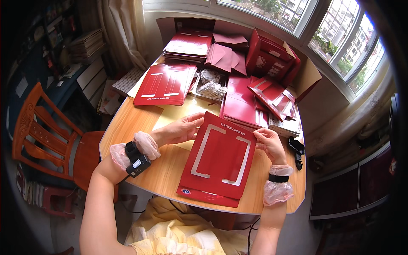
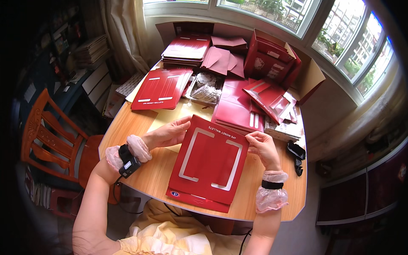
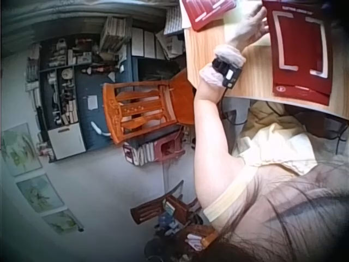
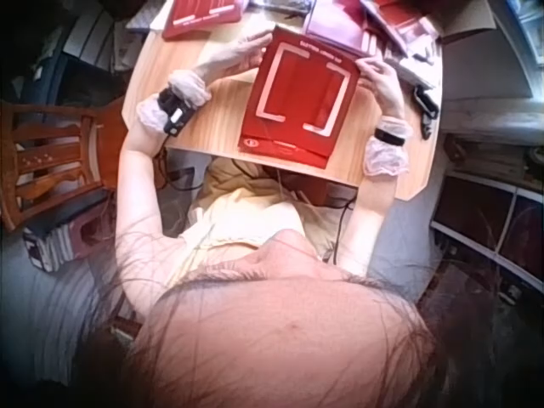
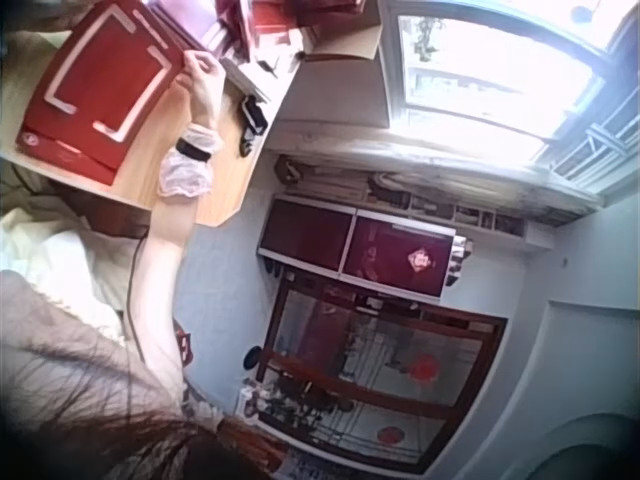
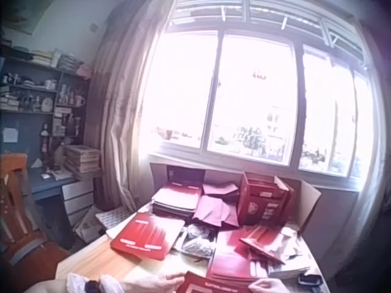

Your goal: Folding and assembling red paper money wallets at a table.

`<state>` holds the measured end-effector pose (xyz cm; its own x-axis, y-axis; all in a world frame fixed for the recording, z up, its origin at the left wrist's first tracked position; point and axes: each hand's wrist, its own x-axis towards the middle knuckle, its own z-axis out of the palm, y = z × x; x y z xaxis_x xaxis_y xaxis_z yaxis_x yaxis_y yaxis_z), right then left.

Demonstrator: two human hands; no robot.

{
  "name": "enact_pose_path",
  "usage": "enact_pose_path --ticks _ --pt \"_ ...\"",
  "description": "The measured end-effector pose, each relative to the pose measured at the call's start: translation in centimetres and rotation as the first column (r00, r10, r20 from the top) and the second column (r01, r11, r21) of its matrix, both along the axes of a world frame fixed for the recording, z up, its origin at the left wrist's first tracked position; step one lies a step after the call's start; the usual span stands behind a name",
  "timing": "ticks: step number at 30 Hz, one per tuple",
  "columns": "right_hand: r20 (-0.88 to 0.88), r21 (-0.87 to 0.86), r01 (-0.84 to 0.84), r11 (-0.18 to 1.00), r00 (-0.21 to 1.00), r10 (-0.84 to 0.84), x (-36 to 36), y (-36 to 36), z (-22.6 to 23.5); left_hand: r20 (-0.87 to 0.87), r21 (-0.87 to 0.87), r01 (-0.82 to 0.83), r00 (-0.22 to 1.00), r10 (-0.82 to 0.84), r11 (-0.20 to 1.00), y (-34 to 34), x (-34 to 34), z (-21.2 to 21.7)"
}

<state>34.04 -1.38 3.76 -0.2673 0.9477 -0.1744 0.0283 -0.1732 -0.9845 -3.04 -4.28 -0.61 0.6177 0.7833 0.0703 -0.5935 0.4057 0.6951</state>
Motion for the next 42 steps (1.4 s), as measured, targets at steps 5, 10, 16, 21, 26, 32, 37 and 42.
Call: enact_pose_path --ticks 5,10,16,21,26,32,37,42 --pt "-0.015 -0.014 -0.016 1.000 1.000 0.016 0.1 0.1 -0.1 -0.018 0.076 -0.006 1.000 0.007 0.997 0.4 0.0 -0.2" --pt "0.039 0.012 -0.011 1.000 0.999 0.011 -0.1 -0.1 0.2 -0.041 0.074 -0.026 0.999 0.029 0.997 0.2 0.2 -0.1" --pt "0.250 0.092 -0.115 0.989 0.964 0.089 -0.2 -0.8 1.0 -0.119 0.227 -0.047 0.990 0.075 0.973 0.3 0.7 -0.7" --pt "0.622 0.228 -0.180 0.957 0.783 -0.001 -1.2 -1.9 2.7 -0.284 0.308 -0.076 0.944 0.168 0.948 -0.5 1.2 0.1" --pt "0.486 0.593 -0.329 0.735 0.874 -0.001 -6.7 -3.0 6.3 -0.330 0.377 -0.088 0.917 0.223 0.922 -1.1 1.3 0.8" --pt "0.630 0.653 -0.570 0.499 0.774 0.061 -11.5 -3.5 4.5 -0.362 0.424 -0.117 0.887 0.286 0.898 -1.2 2.0 0.8" --pt "0.548 0.609 -0.504 0.613 0.826 0.134 -11.5 -3.8 4.4 -0.359 0.403 -0.084 0.902 0.242 0.911 -1.8 2.3 1.4" --pt "0.558 0.680 -0.471 0.563 0.830 0.020 -11.2 -4.0 4.3 -0.362 0.389 -0.069 0.905 0.221 0.919 -1.9 2.6 1.4"
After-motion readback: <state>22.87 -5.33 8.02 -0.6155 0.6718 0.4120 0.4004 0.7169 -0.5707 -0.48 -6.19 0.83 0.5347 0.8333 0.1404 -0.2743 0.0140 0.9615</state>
